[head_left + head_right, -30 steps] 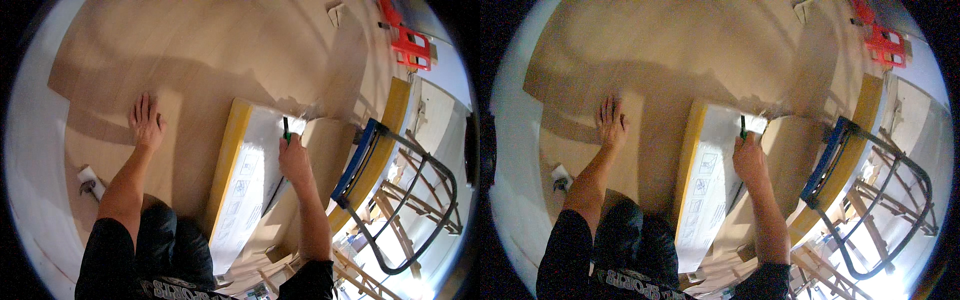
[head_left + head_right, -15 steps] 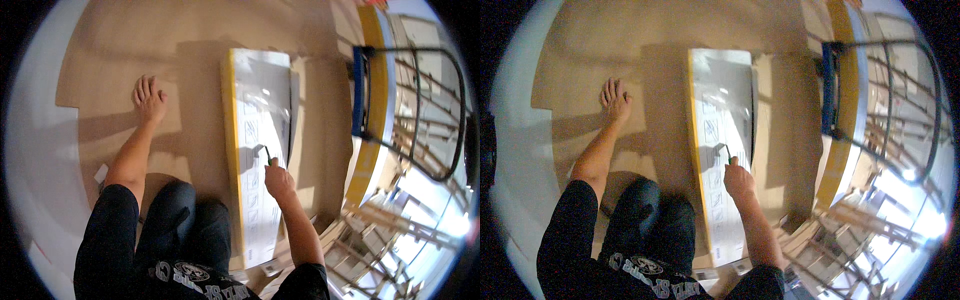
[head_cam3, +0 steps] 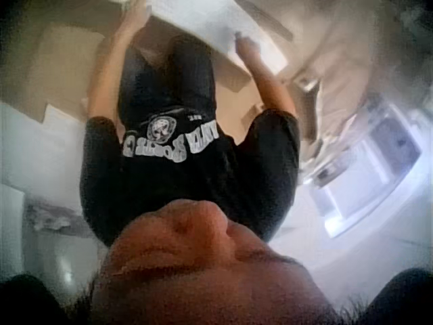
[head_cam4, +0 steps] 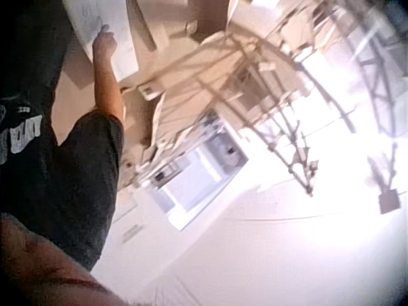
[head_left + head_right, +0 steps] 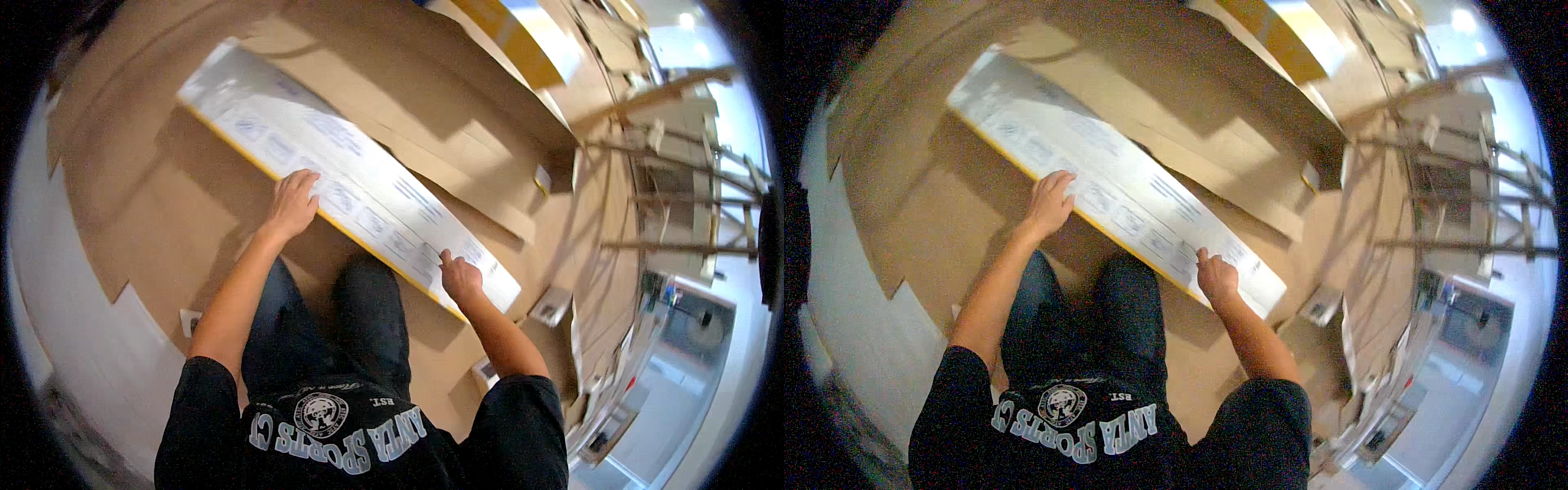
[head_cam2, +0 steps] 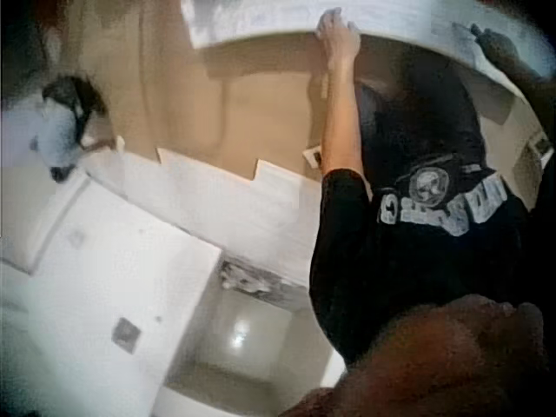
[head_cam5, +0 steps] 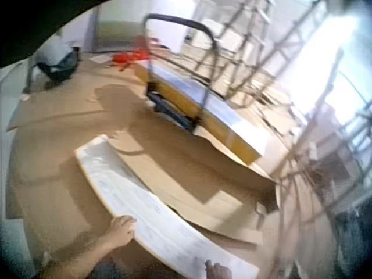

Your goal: The person opens a box of laminate planks with a cutter, removes the planks, and then hammers the planks into place using a tapping block and a hammer.

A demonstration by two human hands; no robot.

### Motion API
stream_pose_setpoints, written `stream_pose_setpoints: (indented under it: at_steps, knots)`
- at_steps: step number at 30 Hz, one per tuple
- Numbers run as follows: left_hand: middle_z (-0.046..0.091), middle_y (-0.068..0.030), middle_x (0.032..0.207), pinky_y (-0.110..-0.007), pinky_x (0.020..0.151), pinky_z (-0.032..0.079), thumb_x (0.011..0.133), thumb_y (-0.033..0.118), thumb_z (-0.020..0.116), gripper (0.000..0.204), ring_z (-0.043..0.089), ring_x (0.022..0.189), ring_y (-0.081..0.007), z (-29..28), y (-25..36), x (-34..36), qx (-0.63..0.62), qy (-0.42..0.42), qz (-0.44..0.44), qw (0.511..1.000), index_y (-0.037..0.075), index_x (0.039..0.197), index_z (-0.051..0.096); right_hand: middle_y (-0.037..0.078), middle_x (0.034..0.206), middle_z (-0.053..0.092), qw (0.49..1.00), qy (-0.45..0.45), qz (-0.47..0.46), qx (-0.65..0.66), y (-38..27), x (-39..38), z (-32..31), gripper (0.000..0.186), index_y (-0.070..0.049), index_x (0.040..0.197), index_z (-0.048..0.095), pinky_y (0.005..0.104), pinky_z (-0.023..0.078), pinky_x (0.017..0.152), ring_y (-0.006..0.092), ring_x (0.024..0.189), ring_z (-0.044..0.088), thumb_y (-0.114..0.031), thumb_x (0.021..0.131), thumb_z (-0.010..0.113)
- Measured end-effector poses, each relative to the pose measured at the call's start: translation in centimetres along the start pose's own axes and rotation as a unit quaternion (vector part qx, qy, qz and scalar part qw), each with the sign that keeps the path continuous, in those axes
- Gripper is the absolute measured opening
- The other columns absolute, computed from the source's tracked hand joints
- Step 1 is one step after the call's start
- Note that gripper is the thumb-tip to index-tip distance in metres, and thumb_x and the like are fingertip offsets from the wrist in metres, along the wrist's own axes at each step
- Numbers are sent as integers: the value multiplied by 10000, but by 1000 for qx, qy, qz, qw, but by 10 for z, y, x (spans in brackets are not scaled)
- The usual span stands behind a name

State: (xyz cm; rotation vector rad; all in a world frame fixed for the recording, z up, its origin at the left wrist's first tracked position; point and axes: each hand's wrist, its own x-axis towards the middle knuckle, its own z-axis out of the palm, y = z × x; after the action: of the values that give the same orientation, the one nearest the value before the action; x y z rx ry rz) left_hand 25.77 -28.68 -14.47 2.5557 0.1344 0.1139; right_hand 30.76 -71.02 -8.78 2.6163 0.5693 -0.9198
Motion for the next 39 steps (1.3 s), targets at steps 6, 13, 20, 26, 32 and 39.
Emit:
stream_pose_setpoints:
  at_steps: [6, 13, 20, 26, 32, 39]
  knots:
    - [554, -196, 1366, -461, 1078, 421, 847, 154, 660, 436, 495, 1301, -352, 80, 64, 17, 174, -124, 106, 971, 8, 1253, 601, 181, 951, 695, 998, -4, 67, -19, 154, -91, 143, 238, -135, 1206, 517, 456, 590, 673, 356, 847, 731, -297, 1033, 499]
    - [616, -197, 1075, -465, 949, 489, 851, 70, 573, 204, 573, 1075, -380, 86, 96, 24, 168, -176, 182, 953, 12, 1037, 633, 177, 916, 717, 922, 10, 366, 124, 307, -192, 242, 192, -83, 1072, 619, 513, 575, 740, 375, 879, 725, -200, 935, 553]
    - [665, -179, 1066, -430, 898, 541, 880, 80, 537, 184, 640, 1029, -349, 92, 104, 35, 213, -245, 215, 921, 21, 1003, 662, 278, 960, 705, 880, -39, 321, 347, 301, -105, 206, 481, 68, 1157, 636, 507, 548, 754, 409, 849, 702, -381, 1039, 509]
    - [651, -184, 1093, -424, 910, 534, 834, 86, 578, 230, 613, 1074, -340, 85, 87, 34, 182, -240, 261, 917, 18, 1044, 642, 343, 954, 683, 932, 55, 261, 244, 226, -195, 267, 385, 80, 1048, 606, 505, 562, 754, 454, 859, 702, -293, 1017, 517]
    - [612, -249, 1141, -521, 986, 485, 885, 85, 567, 254, 579, 1146, -439, 73, 61, 26, 212, -315, 34, 925, 28, 1125, 630, 228, 936, 722, 806, -336, 266, 410, 53, -303, 278, 329, -7, 1136, 632, 478, 574, 674, 360, 798, 712, -295, 1025, 519]
    - [604, -177, 1128, -478, 995, 433, 849, 70, 573, 245, 567, 1131, -345, 53, 96, 8, 226, -174, 299, 911, 12, 1085, 605, 317, 1013, 672, 849, -105, 194, 480, -34, -263, 350, 386, -19, 1246, 544, 559, 525, 831, 491, 951, 651, -310, 993, 569]
